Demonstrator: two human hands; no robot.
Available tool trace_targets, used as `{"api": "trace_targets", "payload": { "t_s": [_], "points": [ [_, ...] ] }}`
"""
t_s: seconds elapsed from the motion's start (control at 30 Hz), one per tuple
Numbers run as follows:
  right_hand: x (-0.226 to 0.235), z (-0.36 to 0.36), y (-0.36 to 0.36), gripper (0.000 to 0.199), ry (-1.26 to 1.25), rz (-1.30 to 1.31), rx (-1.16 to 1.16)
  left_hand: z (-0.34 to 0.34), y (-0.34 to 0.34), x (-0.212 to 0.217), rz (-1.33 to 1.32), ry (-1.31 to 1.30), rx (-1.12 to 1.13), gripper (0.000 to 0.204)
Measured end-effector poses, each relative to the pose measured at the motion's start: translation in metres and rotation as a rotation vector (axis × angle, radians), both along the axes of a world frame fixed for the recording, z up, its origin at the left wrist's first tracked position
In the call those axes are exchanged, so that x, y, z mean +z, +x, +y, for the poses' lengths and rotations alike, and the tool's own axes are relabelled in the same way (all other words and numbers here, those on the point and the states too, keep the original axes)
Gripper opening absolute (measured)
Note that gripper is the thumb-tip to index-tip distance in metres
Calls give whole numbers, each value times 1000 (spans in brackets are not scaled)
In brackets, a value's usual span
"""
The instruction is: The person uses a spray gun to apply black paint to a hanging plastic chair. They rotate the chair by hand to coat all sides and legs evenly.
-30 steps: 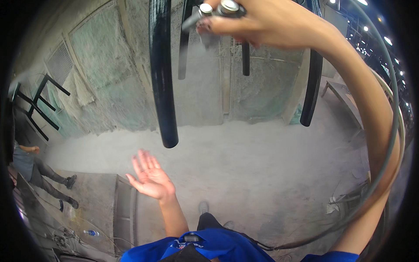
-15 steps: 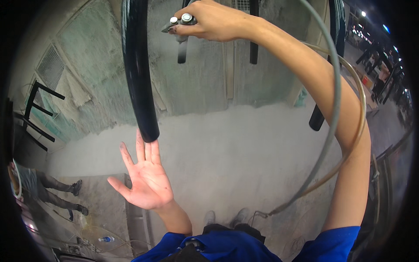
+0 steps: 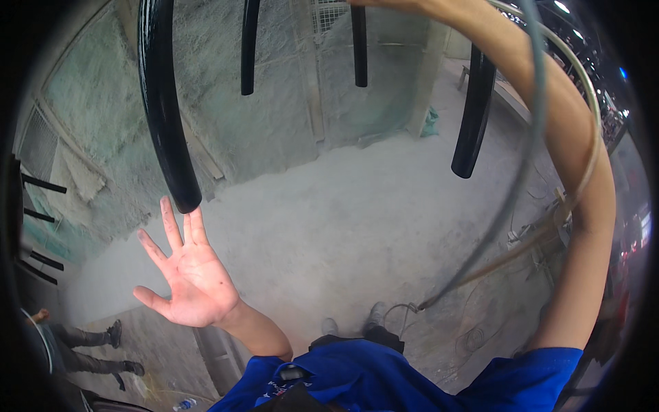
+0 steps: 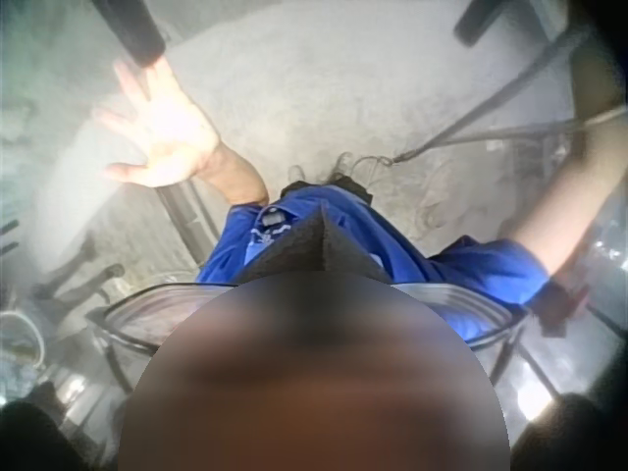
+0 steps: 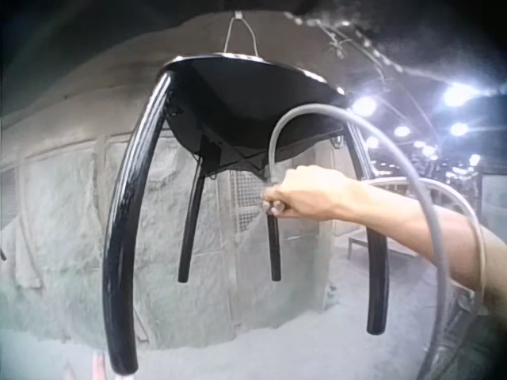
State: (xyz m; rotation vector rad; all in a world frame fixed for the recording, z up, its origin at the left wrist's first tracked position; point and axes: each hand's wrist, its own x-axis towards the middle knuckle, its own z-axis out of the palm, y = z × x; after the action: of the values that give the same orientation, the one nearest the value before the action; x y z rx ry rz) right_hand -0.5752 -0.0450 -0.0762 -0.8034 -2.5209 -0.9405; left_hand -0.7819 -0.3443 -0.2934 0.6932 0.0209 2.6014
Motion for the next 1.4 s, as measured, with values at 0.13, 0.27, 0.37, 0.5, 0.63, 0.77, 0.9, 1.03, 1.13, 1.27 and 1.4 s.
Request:
{"api": "trace_targets", "payload": {
  "t_s": [0.13, 0.27, 0.37, 0.5, 0.63, 0.77, 0.9, 1.03, 1.13, 1.27, 1.4],
  "points": [
    [-40, 11, 6, 25, -149, -70, 175, 0, -1, 0, 58, -8, -29, 93],
    [-76, 13, 12, 28, -376, -35, 142, -1, -3, -5, 93, -5, -62, 92],
    [-87, -1, 20, 28, -503, 12, 87, -2, -12, -12, 98, -3, -69, 91],
    [-89, -52, 11, 32, -445, 113, 375, -15, -42, -16, 150, -139, 2, 95],
    [-67, -125, 35, 30, -777, 419, 453, -18, -58, -20, 92, -187, -15, 98],
    [-29, -158, 58, 35, -511, 866, 601, -15, -54, -18, 118, -199, -33, 99],
    [-15, -146, 50, 31, -271, 1013, 1000, -19, -52, -12, 125, -216, -61, 98],
    [-31, -122, 31, 34, -541, 914, 1039, -20, -56, -10, 66, -199, -122, 98],
    [-53, -109, 23, 34, -472, 749, 1052, -22, -59, -13, -73, -150, -148, 95],
    [-99, -109, 44, 38, -499, 558, 1186, -48, -64, -26, 5, -133, 241, 93],
    [-174, -146, 85, 46, -764, 361, 1161, -91, -60, -53, -110, -225, 590, 91]
  ]
}}
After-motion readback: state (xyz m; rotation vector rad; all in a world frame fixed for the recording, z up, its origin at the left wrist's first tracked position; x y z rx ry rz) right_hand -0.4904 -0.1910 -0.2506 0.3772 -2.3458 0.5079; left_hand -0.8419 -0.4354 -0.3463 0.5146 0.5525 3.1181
